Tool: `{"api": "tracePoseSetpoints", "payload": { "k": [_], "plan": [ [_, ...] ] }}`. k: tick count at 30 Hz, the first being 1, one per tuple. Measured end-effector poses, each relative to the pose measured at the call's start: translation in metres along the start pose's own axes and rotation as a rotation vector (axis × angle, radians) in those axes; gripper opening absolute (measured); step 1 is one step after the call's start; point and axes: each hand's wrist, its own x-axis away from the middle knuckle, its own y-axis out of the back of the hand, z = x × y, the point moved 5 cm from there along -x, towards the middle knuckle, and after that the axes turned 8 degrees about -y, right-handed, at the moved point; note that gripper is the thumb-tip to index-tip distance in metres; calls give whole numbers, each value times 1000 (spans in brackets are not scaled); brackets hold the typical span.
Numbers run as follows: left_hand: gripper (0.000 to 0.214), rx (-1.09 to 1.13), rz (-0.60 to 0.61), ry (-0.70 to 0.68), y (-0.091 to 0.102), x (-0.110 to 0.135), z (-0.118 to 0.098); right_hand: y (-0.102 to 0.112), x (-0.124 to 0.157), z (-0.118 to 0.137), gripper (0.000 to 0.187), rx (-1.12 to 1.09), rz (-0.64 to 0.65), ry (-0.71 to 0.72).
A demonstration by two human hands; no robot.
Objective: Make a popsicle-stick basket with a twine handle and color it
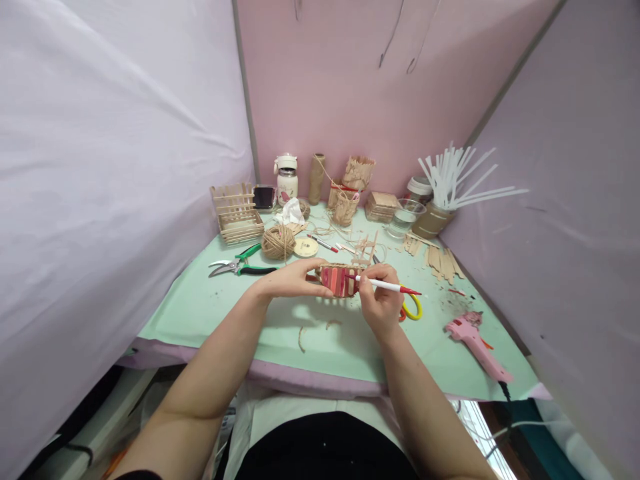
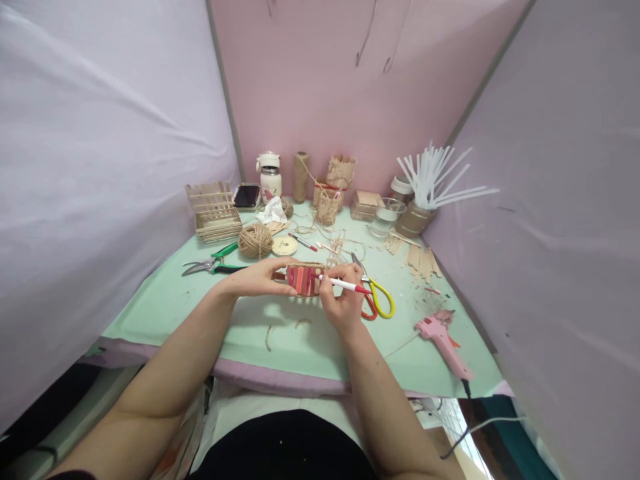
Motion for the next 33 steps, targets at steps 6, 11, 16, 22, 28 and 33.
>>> {"api": "tracePoseSetpoints", "payload": {
  "k": [6,11,16,22,28,33],
  "plan": [
    [53,17,1,-9,0,0,0,0,-1,2,11,-1,5,2],
    [53,17,8,-13,0,0,1,0,-2,5,14,24,39,38],
    [56,-2,-3,-2,0,0,1,0,-1,4,11,24,20,17],
    [54,-5,-2,-11,0,0,0,0,-1,4,12,12,34,34],
    [47,9,3,-18,0,0,0,-1,-1,5,14,32,77,71],
    [50,44,0,-8,0,0,1,-1,-1,6,12,48,56,60]
  ]
}}
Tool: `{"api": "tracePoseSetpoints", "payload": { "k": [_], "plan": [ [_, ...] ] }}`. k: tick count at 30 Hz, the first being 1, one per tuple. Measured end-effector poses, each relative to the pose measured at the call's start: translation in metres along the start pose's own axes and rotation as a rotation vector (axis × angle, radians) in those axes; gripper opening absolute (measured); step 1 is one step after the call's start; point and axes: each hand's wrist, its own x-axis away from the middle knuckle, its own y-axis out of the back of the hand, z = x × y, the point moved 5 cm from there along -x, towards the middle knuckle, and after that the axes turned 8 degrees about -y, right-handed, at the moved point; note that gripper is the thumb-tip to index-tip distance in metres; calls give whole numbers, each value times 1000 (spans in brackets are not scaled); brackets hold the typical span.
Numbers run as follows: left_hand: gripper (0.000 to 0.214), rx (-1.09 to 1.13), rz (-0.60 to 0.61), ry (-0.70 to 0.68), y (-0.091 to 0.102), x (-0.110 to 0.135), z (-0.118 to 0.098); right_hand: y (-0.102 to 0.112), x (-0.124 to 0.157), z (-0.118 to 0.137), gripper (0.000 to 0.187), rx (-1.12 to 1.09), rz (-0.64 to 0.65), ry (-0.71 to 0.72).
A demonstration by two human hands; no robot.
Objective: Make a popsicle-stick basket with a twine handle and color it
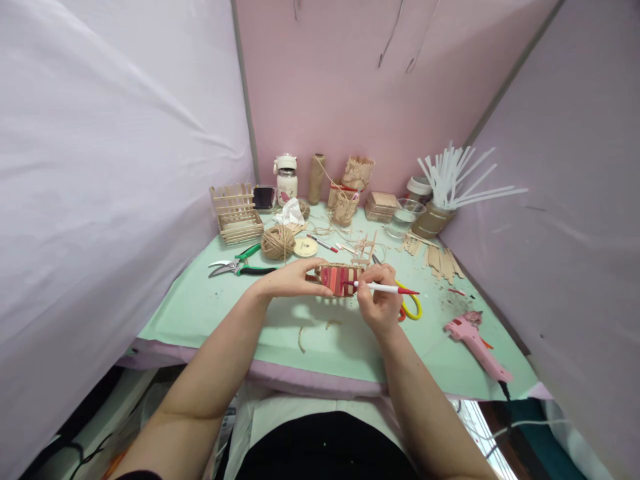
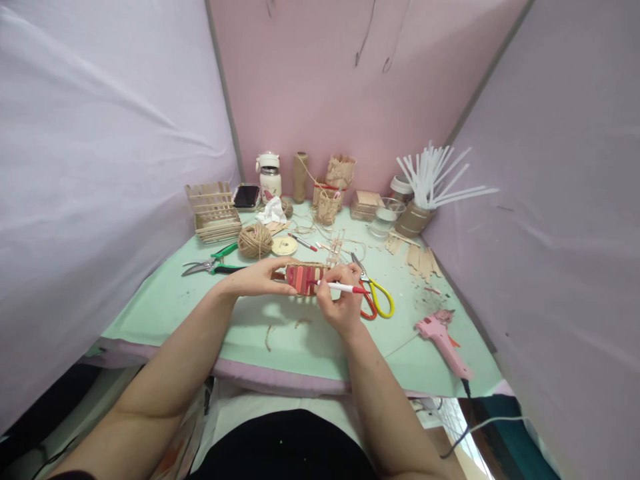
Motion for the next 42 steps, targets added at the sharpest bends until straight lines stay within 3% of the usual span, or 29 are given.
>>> {"api": "tracePoseSetpoints", "payload": {
  "k": [10,16,27,34,42],
  "plan": [
    [51,-18,-30,0,1,0,-2,-1,1,-2,13,-11,39,7],
    [49,-108,-30,19,3,0,-2,0,0,-1,12,6,-10,-7],
    [47,-68,-41,6,3,0,-2,-2,1,0,13,-17,63,15],
    [46,-43,-31,11,2,0,-2,-1,0,-1,11,-6,23,-3],
    [49,-21,-30,1,2,0,3,-2,0,2,14,-34,67,27]
  ]
}}
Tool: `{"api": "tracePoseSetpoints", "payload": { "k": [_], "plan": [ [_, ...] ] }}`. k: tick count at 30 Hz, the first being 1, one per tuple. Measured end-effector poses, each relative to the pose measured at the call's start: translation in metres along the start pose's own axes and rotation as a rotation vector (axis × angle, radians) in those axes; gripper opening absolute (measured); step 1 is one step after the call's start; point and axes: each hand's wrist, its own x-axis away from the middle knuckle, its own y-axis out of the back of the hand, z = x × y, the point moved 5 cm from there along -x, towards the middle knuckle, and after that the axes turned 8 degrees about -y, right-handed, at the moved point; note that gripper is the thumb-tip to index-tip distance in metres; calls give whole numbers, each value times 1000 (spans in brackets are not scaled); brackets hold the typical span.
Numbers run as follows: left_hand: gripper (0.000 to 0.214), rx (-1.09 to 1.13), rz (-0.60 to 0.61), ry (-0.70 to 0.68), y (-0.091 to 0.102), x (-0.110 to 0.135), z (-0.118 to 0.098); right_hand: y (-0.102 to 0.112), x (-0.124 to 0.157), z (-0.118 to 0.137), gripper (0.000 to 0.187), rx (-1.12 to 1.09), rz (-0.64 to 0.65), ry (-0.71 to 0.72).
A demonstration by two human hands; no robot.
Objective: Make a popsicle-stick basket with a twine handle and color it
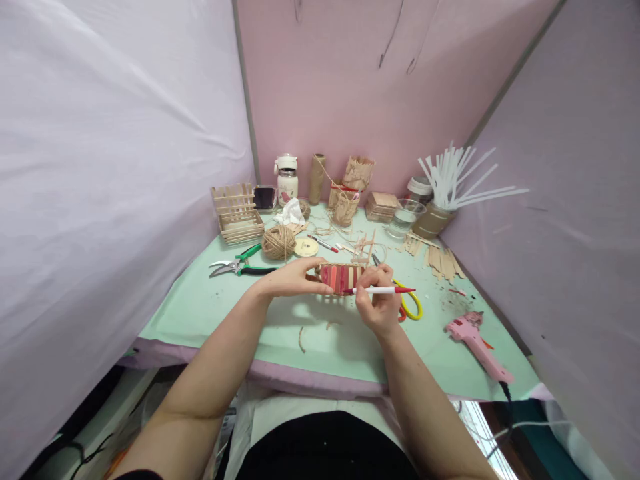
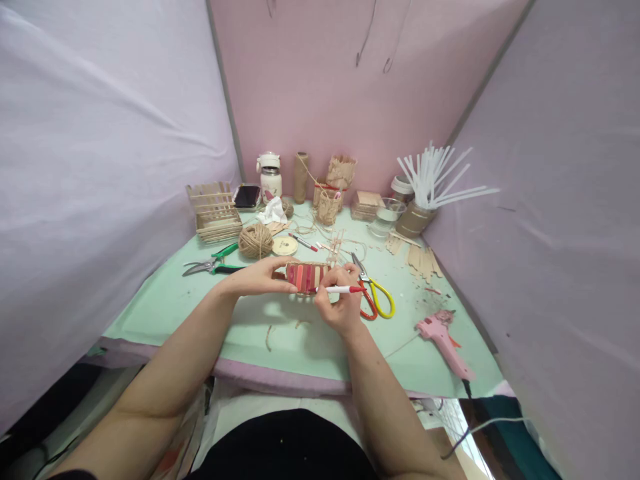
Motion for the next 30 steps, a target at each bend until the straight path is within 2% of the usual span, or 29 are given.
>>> {"api": "tracePoseSetpoints", "payload": {
  "k": [5,13,19,30],
  "plan": [
    [47,12,-1,-2,0,0,-1,1,0,-2,11,23,-42,-28],
    [48,23,-1,-3,0,0,-1,0,-1,2,14,-2,10,-5],
    [48,-14,0,-4,1,1,-2,2,0,-2,12,23,-56,-22],
    [50,-62,-1,5,2,1,-3,3,0,1,13,11,-49,-11]
  ]
}}
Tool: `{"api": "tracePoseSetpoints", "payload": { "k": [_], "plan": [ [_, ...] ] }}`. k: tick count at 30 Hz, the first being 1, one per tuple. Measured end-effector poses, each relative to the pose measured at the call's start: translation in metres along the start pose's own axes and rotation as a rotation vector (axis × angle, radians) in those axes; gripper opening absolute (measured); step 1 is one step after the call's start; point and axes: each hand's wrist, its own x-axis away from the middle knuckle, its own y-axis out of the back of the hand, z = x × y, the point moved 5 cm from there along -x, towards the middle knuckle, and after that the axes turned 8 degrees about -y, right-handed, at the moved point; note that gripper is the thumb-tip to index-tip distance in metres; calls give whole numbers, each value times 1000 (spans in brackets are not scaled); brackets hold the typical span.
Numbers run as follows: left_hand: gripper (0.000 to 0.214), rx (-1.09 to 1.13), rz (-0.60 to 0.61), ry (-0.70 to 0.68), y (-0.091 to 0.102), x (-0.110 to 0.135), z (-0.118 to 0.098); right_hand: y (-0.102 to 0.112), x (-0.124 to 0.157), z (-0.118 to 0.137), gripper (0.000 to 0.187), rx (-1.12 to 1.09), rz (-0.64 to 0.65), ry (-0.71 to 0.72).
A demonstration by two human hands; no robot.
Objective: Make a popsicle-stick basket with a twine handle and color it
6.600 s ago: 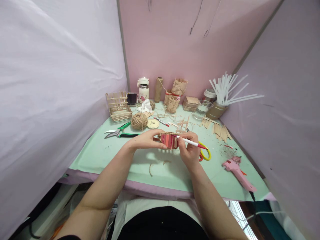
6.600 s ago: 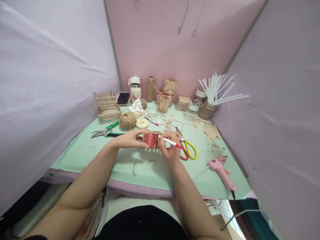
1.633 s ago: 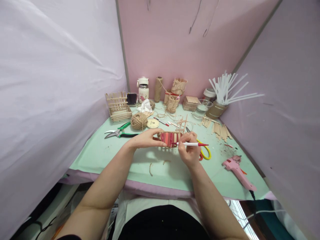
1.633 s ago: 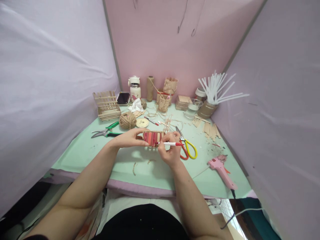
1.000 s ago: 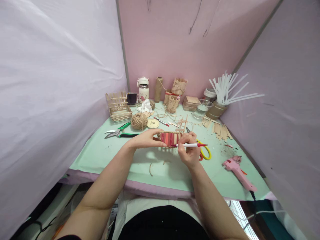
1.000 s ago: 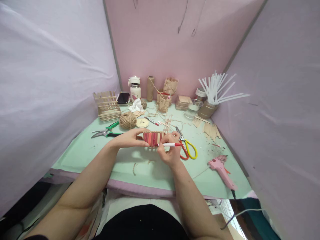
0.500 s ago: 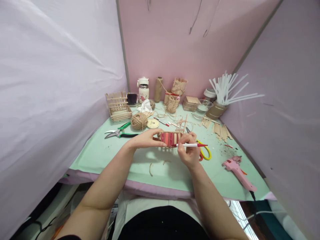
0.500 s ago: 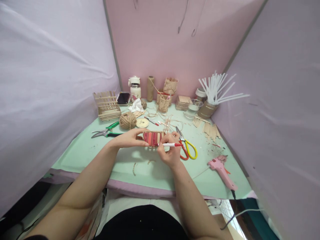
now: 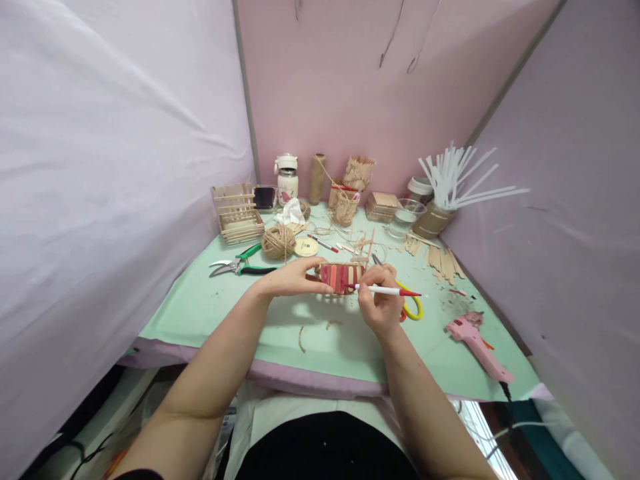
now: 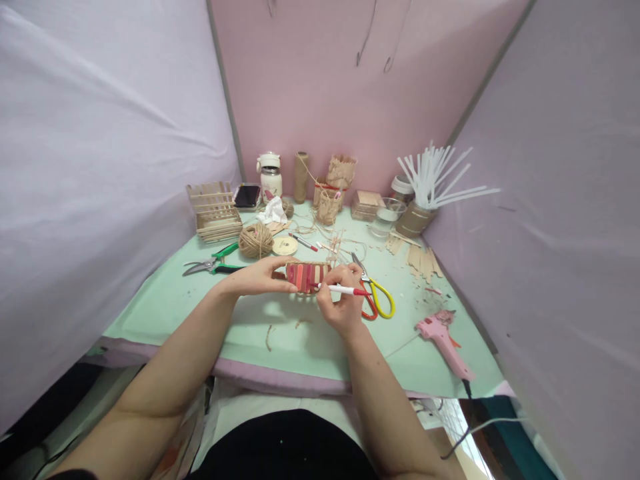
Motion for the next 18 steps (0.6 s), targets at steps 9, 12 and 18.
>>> {"api": "tracePoseSetpoints", "payload": {
  "k": [9,12,18],
  "plan": [
    [49,14,-3,5,0,0,-1,-2,0,-1,12,-7,28,2],
    [50,29,0,0,-1,0,-1,-3,0,0,13,-12,55,8],
    [50,32,-5,14,0,0,-1,-2,-1,2,14,-17,47,13]
  ]
}}
